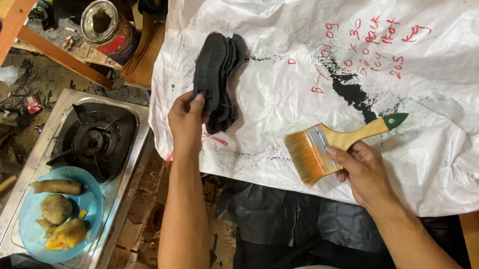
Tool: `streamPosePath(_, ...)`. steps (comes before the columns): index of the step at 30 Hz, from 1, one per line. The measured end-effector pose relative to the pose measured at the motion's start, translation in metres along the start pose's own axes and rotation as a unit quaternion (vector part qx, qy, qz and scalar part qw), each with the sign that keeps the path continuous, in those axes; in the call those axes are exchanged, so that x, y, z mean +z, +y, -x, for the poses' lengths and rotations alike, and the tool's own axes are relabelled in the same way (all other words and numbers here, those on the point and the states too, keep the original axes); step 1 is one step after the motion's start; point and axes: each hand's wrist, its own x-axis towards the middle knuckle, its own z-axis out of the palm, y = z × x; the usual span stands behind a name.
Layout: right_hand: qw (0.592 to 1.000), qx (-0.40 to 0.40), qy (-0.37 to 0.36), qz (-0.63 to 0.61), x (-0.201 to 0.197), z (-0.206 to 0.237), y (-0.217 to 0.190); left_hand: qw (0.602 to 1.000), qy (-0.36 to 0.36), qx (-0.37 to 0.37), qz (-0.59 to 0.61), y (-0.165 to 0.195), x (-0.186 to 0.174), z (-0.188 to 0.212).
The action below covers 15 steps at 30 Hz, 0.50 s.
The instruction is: The person picks up black rubber shoe soles one at a time and uses a wide bristle brush to spread black powder over the sole surfaces on a white sack-covered work table, then sets the treated soles aside in a stack.
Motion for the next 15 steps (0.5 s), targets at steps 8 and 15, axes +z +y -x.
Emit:
streamPosePath(8,0.992,-0.103,0.058,-0.038,-0.010,-0.014,-0.030,0.979,-0.118,-0.102,0.131,-0.027,0.051,0.079)
streamPosePath(15,0.907,-0.211,0.070,0.358,0.023,-0.046,-0.049,0.984,-0.132,-0.057,-0.105,-0.072,0.057,0.116)
